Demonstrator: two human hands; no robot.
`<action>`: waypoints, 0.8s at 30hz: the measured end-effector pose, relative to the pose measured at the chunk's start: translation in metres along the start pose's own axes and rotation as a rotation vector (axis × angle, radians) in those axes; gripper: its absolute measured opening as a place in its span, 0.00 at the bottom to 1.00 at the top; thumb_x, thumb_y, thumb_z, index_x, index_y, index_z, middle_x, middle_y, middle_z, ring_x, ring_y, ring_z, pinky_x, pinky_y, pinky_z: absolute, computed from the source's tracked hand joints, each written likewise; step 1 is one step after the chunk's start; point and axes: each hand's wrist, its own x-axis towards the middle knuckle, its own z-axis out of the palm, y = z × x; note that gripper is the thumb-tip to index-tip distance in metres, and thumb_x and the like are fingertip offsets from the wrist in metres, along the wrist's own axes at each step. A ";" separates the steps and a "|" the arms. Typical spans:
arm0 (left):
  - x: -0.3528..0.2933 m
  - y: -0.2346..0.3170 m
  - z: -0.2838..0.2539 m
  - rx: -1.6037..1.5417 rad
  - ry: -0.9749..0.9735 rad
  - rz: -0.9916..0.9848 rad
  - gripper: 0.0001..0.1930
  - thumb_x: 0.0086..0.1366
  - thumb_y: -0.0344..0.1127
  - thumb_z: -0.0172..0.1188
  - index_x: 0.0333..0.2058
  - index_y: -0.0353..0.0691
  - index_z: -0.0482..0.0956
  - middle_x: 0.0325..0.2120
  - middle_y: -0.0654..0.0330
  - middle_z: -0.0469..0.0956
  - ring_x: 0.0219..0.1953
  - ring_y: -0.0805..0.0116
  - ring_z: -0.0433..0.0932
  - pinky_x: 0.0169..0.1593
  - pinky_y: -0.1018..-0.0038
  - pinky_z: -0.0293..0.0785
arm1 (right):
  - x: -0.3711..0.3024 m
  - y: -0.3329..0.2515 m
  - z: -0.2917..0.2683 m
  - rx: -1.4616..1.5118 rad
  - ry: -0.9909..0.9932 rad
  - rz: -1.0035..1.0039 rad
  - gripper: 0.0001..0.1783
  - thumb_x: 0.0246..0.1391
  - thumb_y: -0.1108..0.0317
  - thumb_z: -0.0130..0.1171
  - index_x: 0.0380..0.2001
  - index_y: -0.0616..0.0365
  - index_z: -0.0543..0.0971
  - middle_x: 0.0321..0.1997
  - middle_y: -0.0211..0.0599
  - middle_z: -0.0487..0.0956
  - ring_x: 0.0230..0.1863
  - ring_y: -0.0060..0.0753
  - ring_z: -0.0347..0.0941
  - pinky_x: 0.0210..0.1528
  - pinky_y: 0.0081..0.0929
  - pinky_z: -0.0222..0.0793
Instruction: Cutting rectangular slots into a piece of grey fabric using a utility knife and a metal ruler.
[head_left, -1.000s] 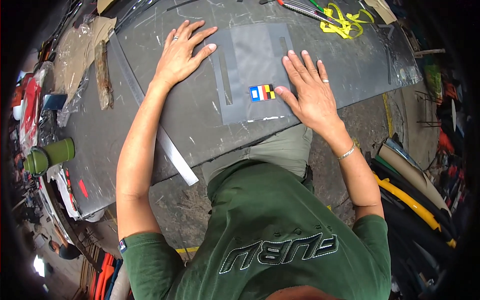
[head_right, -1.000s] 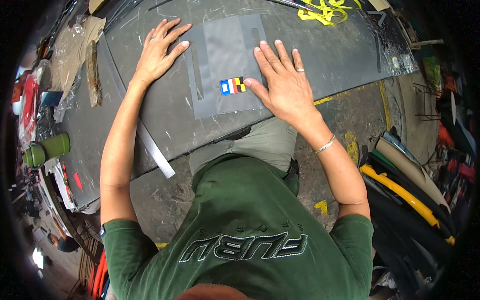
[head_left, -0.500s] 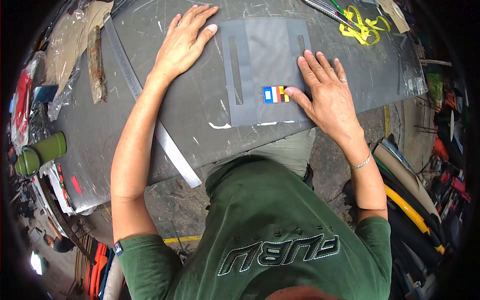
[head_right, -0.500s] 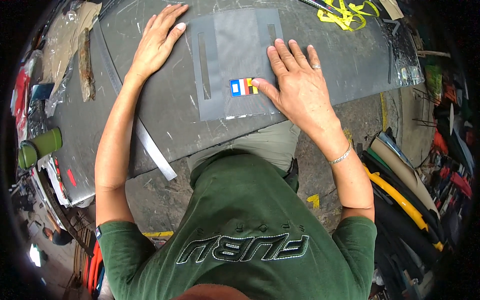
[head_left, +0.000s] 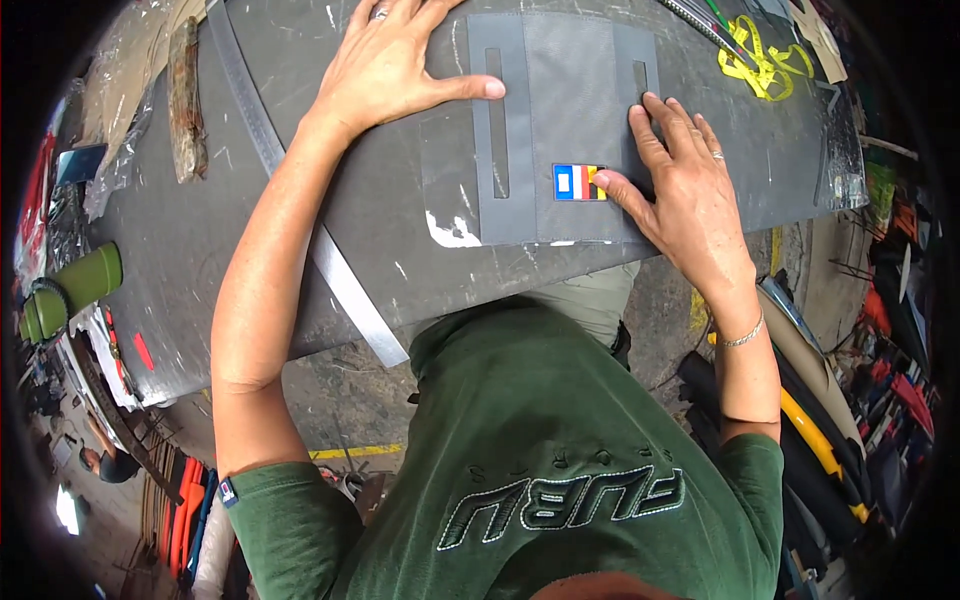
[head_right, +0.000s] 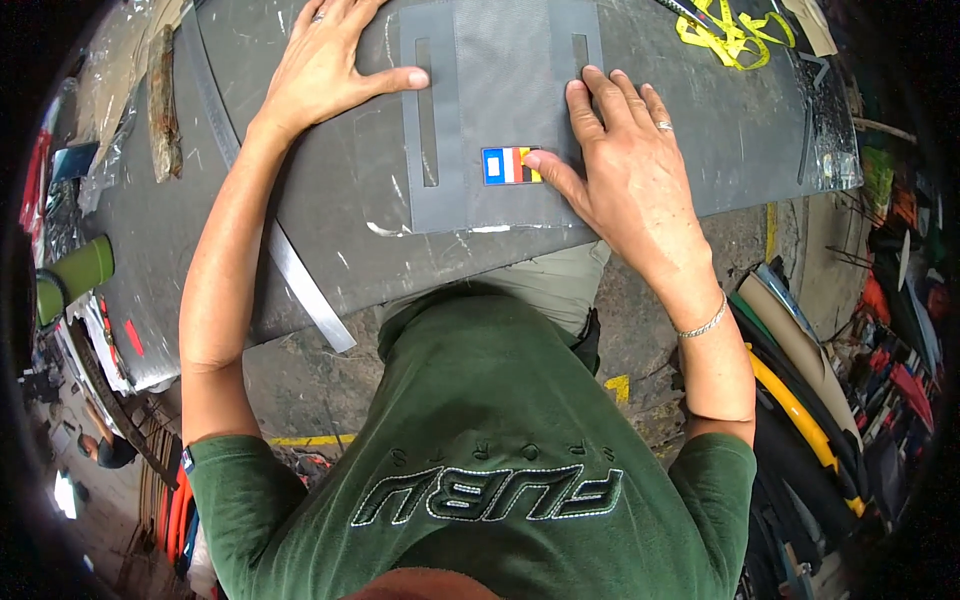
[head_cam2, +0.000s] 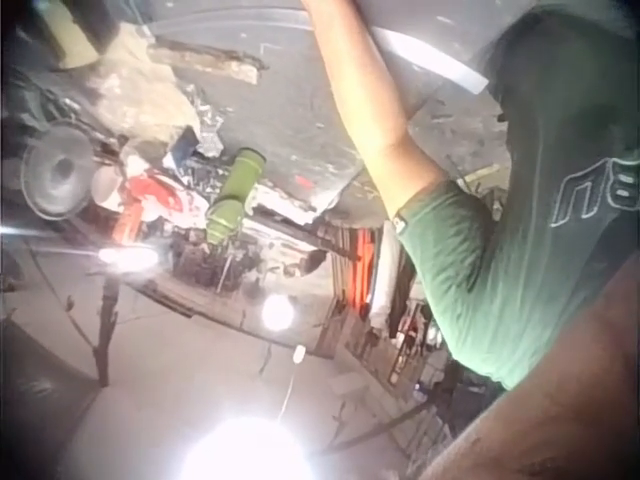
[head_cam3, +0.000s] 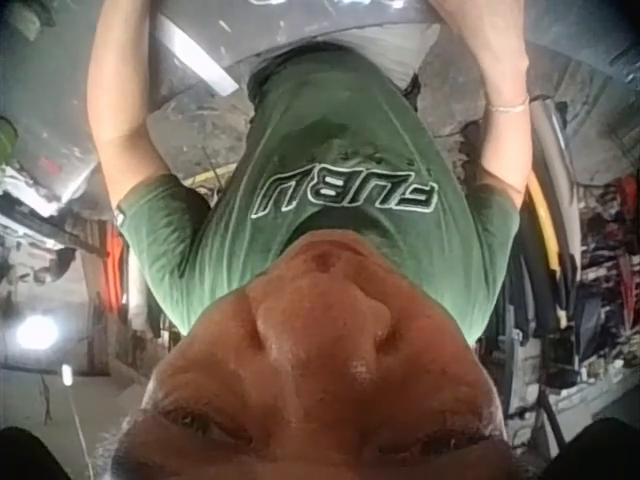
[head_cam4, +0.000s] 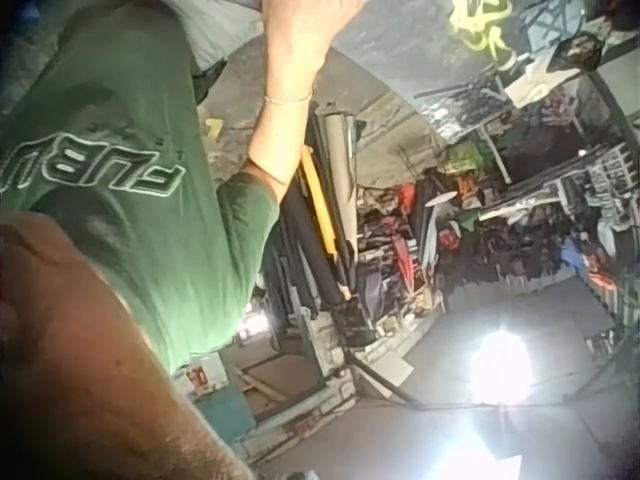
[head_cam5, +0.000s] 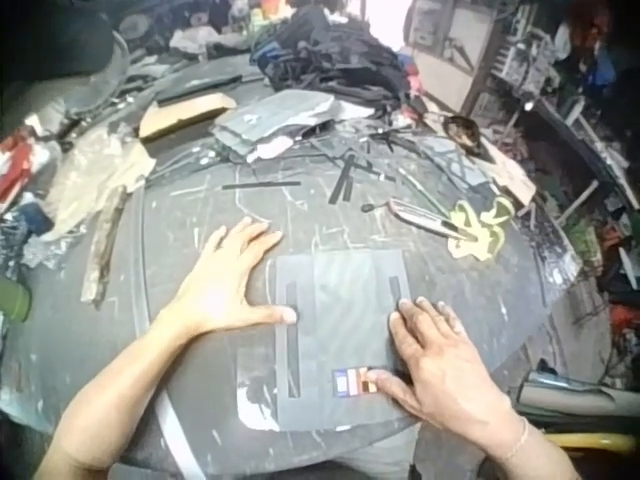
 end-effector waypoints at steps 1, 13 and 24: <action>0.003 0.004 0.000 -0.003 0.001 -0.006 0.54 0.51 0.70 0.70 0.67 0.36 0.68 0.67 0.41 0.64 0.74 0.42 0.57 0.75 0.45 0.47 | 0.000 0.000 0.000 -0.006 0.001 -0.003 0.40 0.59 0.44 0.65 0.63 0.67 0.75 0.68 0.53 0.72 0.71 0.56 0.66 0.75 0.49 0.56; 0.013 0.017 -0.007 0.545 -0.342 -0.426 0.61 0.45 0.76 0.70 0.67 0.35 0.66 0.69 0.40 0.61 0.75 0.41 0.53 0.75 0.44 0.45 | -0.001 -0.002 0.000 -0.008 -0.001 0.007 0.39 0.61 0.45 0.64 0.63 0.68 0.75 0.70 0.54 0.70 0.70 0.58 0.66 0.72 0.48 0.61; 0.016 0.027 -0.006 0.597 -0.362 -0.416 0.53 0.54 0.72 0.67 0.67 0.37 0.68 0.69 0.41 0.62 0.75 0.43 0.53 0.76 0.44 0.45 | -0.005 -0.003 0.005 0.022 0.007 0.043 0.40 0.61 0.45 0.64 0.64 0.69 0.73 0.71 0.54 0.69 0.72 0.57 0.64 0.73 0.48 0.60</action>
